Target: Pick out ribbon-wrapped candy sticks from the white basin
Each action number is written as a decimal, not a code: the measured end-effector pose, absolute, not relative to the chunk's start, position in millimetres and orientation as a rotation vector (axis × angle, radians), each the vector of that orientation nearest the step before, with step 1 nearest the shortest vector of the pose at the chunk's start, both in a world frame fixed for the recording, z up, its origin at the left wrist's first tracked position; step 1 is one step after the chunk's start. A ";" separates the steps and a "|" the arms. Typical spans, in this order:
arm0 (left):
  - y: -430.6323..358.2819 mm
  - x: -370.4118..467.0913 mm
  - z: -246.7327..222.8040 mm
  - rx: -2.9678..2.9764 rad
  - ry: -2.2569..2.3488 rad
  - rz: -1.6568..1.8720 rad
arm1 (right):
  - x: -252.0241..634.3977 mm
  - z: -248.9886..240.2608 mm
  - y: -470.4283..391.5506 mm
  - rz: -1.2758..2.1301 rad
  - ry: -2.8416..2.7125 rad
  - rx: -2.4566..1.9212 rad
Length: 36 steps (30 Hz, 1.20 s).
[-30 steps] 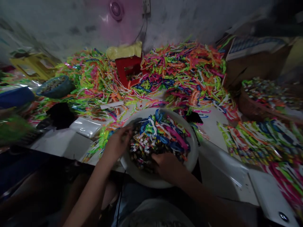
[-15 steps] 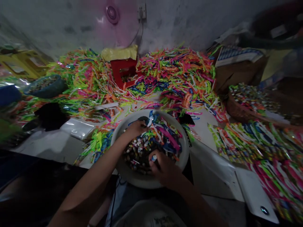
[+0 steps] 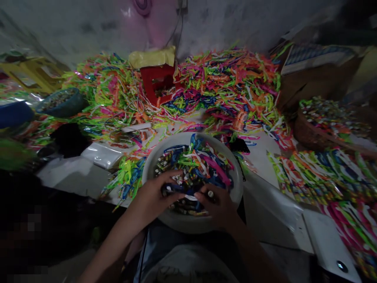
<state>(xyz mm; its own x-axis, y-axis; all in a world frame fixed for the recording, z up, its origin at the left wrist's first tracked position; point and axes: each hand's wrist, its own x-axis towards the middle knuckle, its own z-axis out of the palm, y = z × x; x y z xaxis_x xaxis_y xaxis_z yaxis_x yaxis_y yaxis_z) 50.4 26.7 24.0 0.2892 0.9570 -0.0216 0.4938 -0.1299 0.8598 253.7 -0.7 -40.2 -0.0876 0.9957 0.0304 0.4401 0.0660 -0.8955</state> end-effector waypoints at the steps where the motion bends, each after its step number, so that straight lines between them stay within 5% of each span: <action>1: 26.1 53.0 21.5 1.607 1.323 0.849 | 253.3 -39.9 -0.7 1.004 -1.652 -1.440; 13: 27.5 82.7 -29.0 0.514 1.086 1.088 | 252.7 -40.0 -0.2 0.983 -1.646 -1.441; 36: 28.4 86.0 -29.7 0.523 1.105 1.143 | 245.4 -34.1 -6.5 0.668 -1.809 -1.594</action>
<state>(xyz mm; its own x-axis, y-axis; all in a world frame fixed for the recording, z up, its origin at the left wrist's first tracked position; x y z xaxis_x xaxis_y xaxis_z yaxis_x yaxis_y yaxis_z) 86.0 28.4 -29.7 0.0057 0.9068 -0.4215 -0.4518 0.3783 0.8079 245.4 -6.5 -34.1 -0.0705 0.9897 0.1248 0.6710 0.1397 -0.7281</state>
